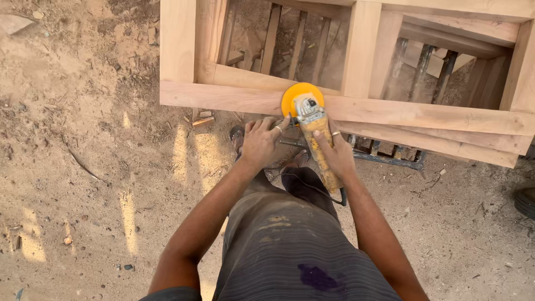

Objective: The person uses a handheld angle grinder equipped with a sanding disc to smooth down various joints, edges, and inner frames of multiple wooden window or door frame assemblies.

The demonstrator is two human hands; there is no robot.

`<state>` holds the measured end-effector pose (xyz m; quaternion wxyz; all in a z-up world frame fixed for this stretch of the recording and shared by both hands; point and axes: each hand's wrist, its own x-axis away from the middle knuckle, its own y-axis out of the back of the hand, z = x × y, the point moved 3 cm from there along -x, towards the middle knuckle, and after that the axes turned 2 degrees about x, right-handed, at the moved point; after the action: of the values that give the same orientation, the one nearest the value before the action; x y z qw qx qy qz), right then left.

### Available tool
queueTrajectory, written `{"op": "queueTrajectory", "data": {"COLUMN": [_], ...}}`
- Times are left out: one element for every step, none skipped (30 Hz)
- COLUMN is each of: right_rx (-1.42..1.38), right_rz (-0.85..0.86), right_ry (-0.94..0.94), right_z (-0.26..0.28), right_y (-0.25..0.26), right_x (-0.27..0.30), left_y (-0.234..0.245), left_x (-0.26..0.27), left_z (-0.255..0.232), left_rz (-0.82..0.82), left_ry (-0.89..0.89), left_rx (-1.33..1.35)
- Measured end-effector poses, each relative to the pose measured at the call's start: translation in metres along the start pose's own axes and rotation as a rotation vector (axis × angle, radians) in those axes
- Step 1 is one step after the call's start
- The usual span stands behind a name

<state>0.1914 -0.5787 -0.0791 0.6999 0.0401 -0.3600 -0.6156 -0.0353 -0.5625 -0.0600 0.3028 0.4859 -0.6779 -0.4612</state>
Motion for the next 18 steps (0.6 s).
{"op": "queueTrajectory", "data": {"right_rx": [-0.025,-0.051,-0.07,-0.096,-0.123,-0.15,-0.201,-0.253,-0.304,-0.362,-0.42,-0.483,-0.544,-0.623,-0.704,-0.786,-0.743,-0.699], "right_rz": [-0.011,-0.022,-0.036,-0.061,-0.085,-0.109,-0.147,-0.185,-0.225,-0.276,-0.317,-0.344,-0.364,-0.359,-0.349,-0.334,-0.328,-0.322], "right_ry": [-0.035,-0.07,-0.102,-0.132,-0.161,-0.19,-0.208,-0.226,-0.231,-0.288,-0.344,-0.272,-0.198,-0.071,0.055,0.181,0.171,0.161], "right_z": [-0.011,-0.023,-0.035,-0.048,-0.06,-0.074,-0.091,-0.109,-0.122,-0.138,-0.152,-0.161,-0.167,-0.169,-0.168,-0.163,-0.156,-0.146], "right_y": [0.004,0.01,0.021,0.03,0.038,0.047,0.057,0.067,0.079,0.09,0.099,0.108,0.113,0.116,0.115,0.113,0.108,0.103], "right_x": [0.001,0.003,0.003,0.005,0.007,0.009,0.017,0.026,0.028,0.035,0.044,0.047,0.047,0.046,0.045,0.042,0.037,0.034], "left_y": [-0.004,-0.011,-0.02,-0.028,-0.037,-0.046,-0.064,-0.083,-0.095,-0.106,-0.117,-0.126,-0.134,-0.141,-0.145,-0.147,-0.146,-0.141], "left_x": [-0.003,-0.009,-0.018,-0.025,-0.032,-0.039,-0.046,-0.054,-0.064,-0.076,-0.087,-0.097,-0.105,-0.11,-0.114,-0.118,-0.119,-0.118], "left_z": [-0.007,-0.016,-0.028,-0.04,-0.053,-0.065,-0.077,-0.092,-0.11,-0.13,-0.149,-0.167,-0.18,-0.189,-0.192,-0.192,-0.187,-0.175], "left_rz": [0.026,0.051,0.071,0.041,0.011,-0.019,0.133,0.285,0.279,0.273,0.253,0.234,0.217,0.2,0.19,0.18,0.171,0.13], "left_ry": [-0.01,-0.02,-0.029,-0.073,-0.116,-0.159,-0.127,-0.096,-0.143,-0.191,-0.237,-0.282,-0.307,-0.332,-0.314,-0.295,-0.277,-0.255], "left_rx": [-0.012,-0.023,-0.031,-0.026,-0.024,-0.022,-0.018,-0.014,0.02,0.053,0.027,0.0,-0.014,-0.029,-0.028,-0.028,-0.027,-0.006]}}
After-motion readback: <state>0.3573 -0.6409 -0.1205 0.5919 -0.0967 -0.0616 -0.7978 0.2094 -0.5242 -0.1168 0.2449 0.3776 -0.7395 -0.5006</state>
